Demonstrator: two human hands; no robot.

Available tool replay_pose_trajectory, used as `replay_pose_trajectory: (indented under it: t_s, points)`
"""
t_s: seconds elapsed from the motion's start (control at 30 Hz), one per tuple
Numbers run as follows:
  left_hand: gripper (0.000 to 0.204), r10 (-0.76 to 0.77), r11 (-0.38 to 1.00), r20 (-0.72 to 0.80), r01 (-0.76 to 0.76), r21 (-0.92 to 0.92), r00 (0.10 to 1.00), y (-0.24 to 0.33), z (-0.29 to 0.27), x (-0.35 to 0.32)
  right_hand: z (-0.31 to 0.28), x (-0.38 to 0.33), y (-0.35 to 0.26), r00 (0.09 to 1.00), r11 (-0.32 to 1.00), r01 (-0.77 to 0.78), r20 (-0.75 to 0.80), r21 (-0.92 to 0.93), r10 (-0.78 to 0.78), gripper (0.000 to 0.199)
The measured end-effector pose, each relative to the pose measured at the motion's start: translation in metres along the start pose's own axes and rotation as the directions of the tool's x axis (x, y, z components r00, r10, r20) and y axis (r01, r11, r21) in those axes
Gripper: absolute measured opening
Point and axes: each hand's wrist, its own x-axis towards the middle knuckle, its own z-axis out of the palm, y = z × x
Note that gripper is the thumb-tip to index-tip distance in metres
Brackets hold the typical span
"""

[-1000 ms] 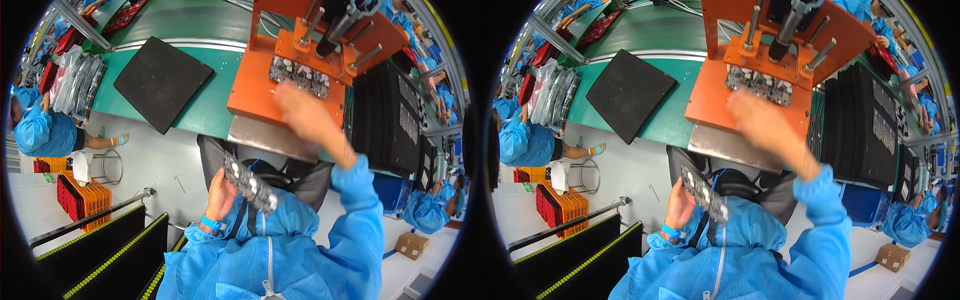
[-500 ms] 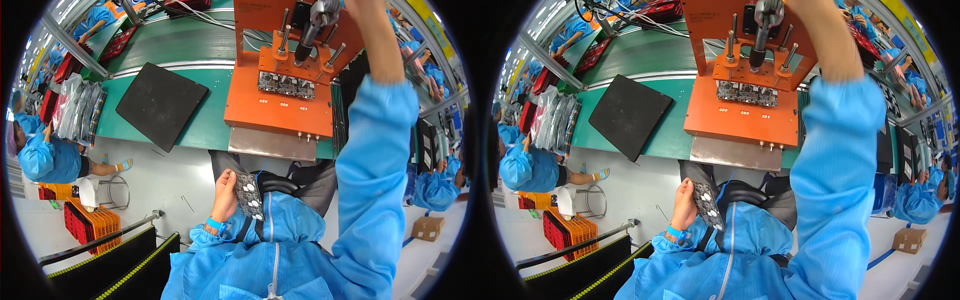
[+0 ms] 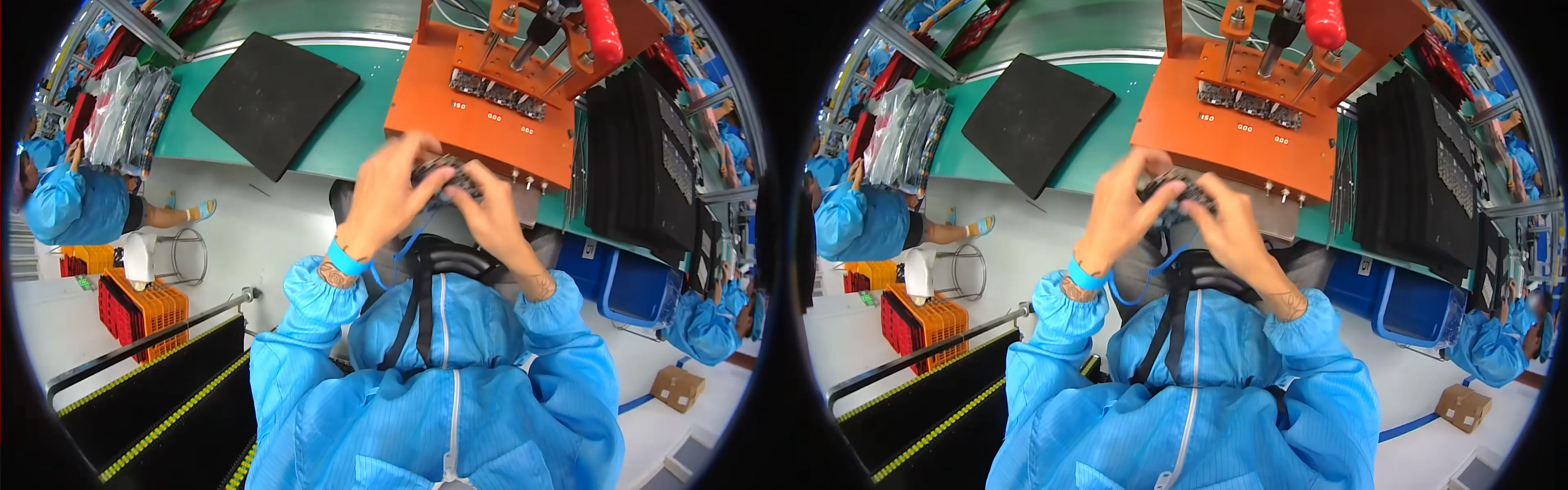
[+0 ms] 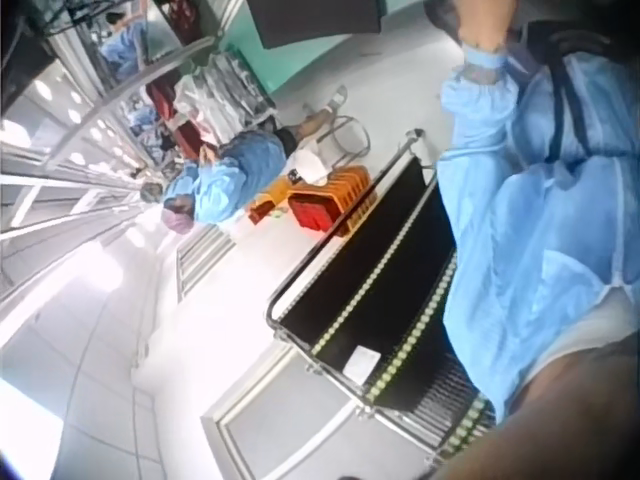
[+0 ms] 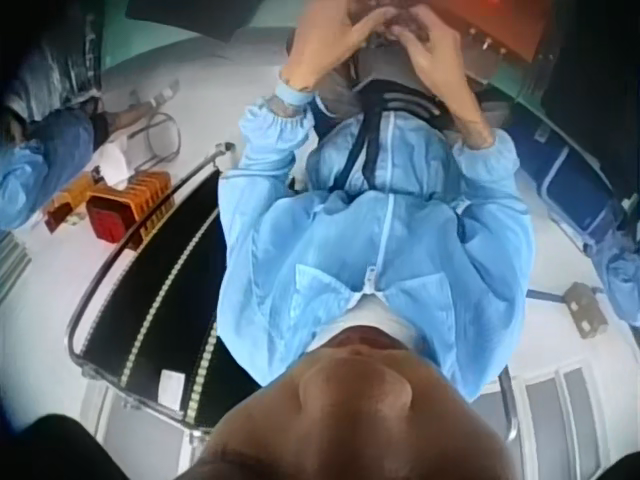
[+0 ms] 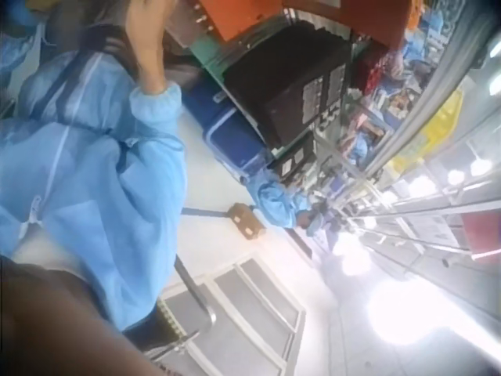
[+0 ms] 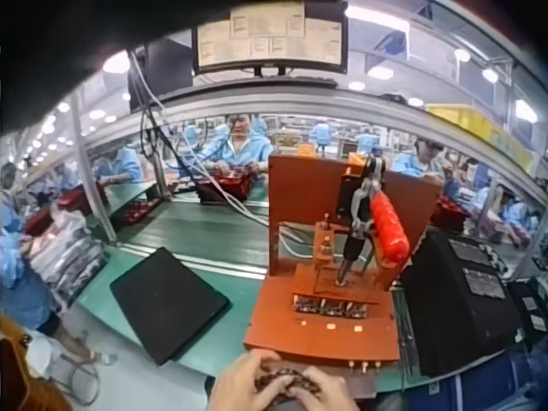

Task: Testing and assembling printed circuit boards using a manual testing press.

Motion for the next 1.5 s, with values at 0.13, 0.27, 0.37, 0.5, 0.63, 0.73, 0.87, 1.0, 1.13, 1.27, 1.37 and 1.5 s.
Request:
replay_pose_trajectory:
  t_s: [0.13, 0.27, 0.37, 0.5, 0.63, 0.73, 0.87, 1.0, 1.13, 1.27, 1.37, 1.5]
  points:
    - [0.045, 0.019, 0.975, -0.371, 0.065, 0.212, 0.929, -0.043, -0.008, -0.016, 0.022, -0.006, 0.038, 0.941, 0.789, -0.065, -0.225, 0.611, 0.252, 0.015]
    - [0.032, -0.419, 0.842, 0.020, 0.397, -0.365, 0.908, -0.099, 0.012, -0.040, 0.026, -0.022, 0.075, 0.938, 0.978, -0.178, -0.280, 0.113, 0.203, 0.023]
    - [0.020, -0.383, 0.899, 0.035, 0.382, -0.216, 0.923, -0.105, 0.011, -0.041, 0.017, -0.023, 0.081, 0.972, 0.933, -0.080, -0.236, -0.352, -0.005, 0.035]
    - [0.012, -0.349, 0.915, 0.054, 0.353, -0.196, 0.935, -0.109, 0.004, -0.042, 0.020, -0.030, 0.085, 0.969, 0.947, -0.127, -0.239, -0.293, 0.056, 0.036]
    - [0.010, -0.218, 0.976, -0.047, 0.216, -0.031, 0.975, -0.104, 0.012, -0.052, 0.017, -0.032, 0.097, 0.949, 0.932, 0.065, -0.265, -0.357, -0.168, 0.031]
    - [0.009, -0.109, 0.994, -0.201, 0.103, -0.038, 0.974, -0.097, 0.033, -0.066, 0.016, -0.042, 0.102, 0.914, 0.900, 0.203, -0.256, -0.385, -0.316, 0.029]
    - [0.015, -0.102, 0.994, -0.280, 0.109, 0.008, 0.954, -0.102, 0.034, -0.074, 0.031, -0.042, 0.095, 0.905, 0.917, 0.182, -0.303, -0.356, -0.298, 0.026]
    - [0.017, -0.238, 0.967, -0.242, 0.207, -0.148, 0.941, -0.106, 0.034, -0.066, 0.038, -0.038, 0.078, 0.920, 0.931, 0.011, -0.360, -0.366, -0.153, 0.026]
    - [0.016, -0.273, 0.957, -0.220, 0.242, -0.159, 0.936, -0.098, 0.032, -0.061, 0.043, -0.037, 0.083, 0.904, 0.956, -0.064, -0.422, -0.285, -0.065, 0.029]
    - [0.020, -0.271, 0.958, -0.175, 0.248, -0.143, 0.946, -0.092, 0.033, -0.043, 0.031, -0.032, 0.082, 0.896, 0.939, -0.102, -0.440, -0.328, -0.057, 0.029]
    - [0.025, -0.270, 0.955, -0.161, 0.243, -0.170, 0.949, -0.091, 0.036, -0.041, 0.029, -0.032, 0.086, 0.886, 0.948, -0.087, -0.458, -0.305, -0.066, 0.031]
    - [0.034, -0.285, 0.958, -0.192, 0.273, -0.089, 0.939, -0.101, 0.032, -0.046, 0.036, -0.030, 0.093, 0.898, 0.955, -0.033, -0.429, -0.296, -0.102, 0.031]
